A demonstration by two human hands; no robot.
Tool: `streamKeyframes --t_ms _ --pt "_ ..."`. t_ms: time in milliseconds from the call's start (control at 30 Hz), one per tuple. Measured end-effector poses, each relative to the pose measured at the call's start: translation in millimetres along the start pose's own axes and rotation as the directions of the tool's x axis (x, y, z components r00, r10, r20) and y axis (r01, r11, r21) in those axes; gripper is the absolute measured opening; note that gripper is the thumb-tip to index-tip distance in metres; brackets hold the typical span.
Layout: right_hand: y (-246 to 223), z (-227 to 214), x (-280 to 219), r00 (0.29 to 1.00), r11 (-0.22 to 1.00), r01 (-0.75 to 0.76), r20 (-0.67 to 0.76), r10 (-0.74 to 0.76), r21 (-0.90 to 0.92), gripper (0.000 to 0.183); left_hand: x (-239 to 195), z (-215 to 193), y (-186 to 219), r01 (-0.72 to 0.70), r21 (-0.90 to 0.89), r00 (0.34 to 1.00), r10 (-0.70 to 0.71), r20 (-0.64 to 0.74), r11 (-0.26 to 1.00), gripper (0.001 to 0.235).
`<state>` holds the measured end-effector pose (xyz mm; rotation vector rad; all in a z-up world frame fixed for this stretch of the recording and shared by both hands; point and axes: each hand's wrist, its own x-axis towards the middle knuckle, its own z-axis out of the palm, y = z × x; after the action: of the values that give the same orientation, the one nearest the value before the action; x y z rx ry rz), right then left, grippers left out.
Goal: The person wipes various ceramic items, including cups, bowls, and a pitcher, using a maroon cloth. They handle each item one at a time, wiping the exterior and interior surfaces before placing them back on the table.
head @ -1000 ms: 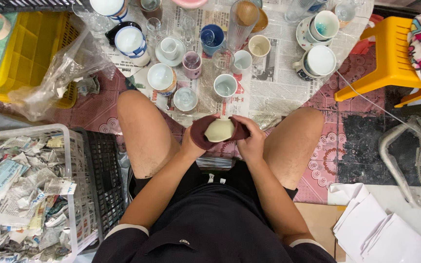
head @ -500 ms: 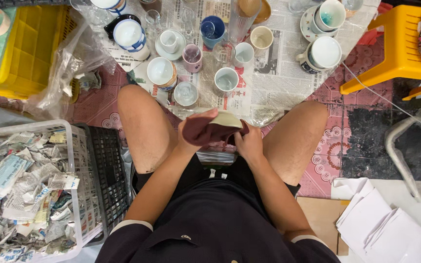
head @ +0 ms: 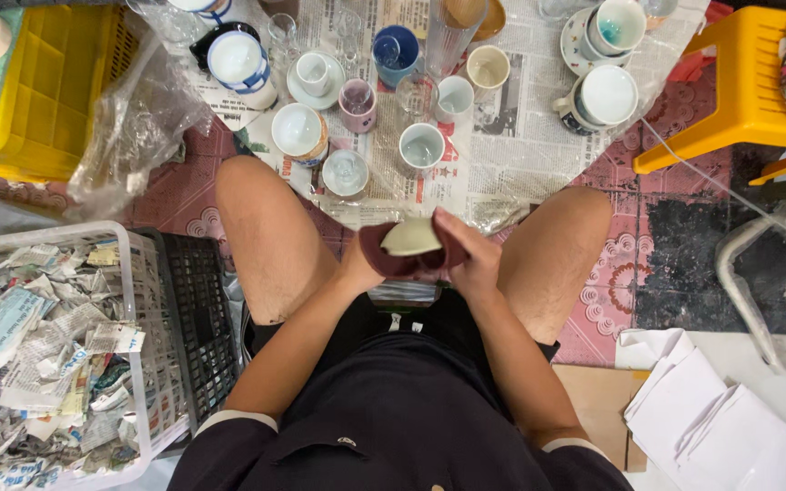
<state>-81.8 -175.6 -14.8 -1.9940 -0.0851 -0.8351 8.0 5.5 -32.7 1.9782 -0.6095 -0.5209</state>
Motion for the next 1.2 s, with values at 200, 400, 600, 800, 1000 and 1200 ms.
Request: streamKeyframes --t_ms 200,400,600,800,1000,1200 --pt "17.9 0.4 -6.6 0.975 0.974 -0.212 -0.079 0.206 -0.077 0.026 -7.3 -12.1 16.2 -0.489 -0.029 0.856 0.473 -0.209 0.872 0.071" --pt "27.5 1.5 -21.1 0.905 0.899 -0.402 0.073 0.419 -0.172 0.016 -8.5 -16.3 28.3 -0.701 0.331 0.565 0.775 -0.283 0.632 0.063" --pt "36.2 5.7 -22.3 0.909 0.915 -0.35 0.163 0.384 -0.203 0.02 -14.8 -31.2 68.1 -0.589 0.417 0.733 0.675 -0.086 0.692 0.073" --pt "42.8 2.3 -30.6 0.944 0.975 -0.197 0.247 0.217 -0.103 0.027 -7.3 -46.8 90.6 -0.607 -0.068 0.756 0.601 0.261 0.792 0.067" --pt "34.8 1.2 -29.1 0.928 0.964 -0.266 0.268 0.26 -0.014 0.027 27.5 -66.7 61.2 -0.115 -0.686 0.616 0.593 0.518 0.719 0.043" --pt "39.7 -11.2 -19.8 0.694 0.854 -0.52 0.571 0.438 -0.022 0.017 43.8 -46.0 53.9 0.38 -0.894 0.859 0.269 0.437 0.237 0.053"
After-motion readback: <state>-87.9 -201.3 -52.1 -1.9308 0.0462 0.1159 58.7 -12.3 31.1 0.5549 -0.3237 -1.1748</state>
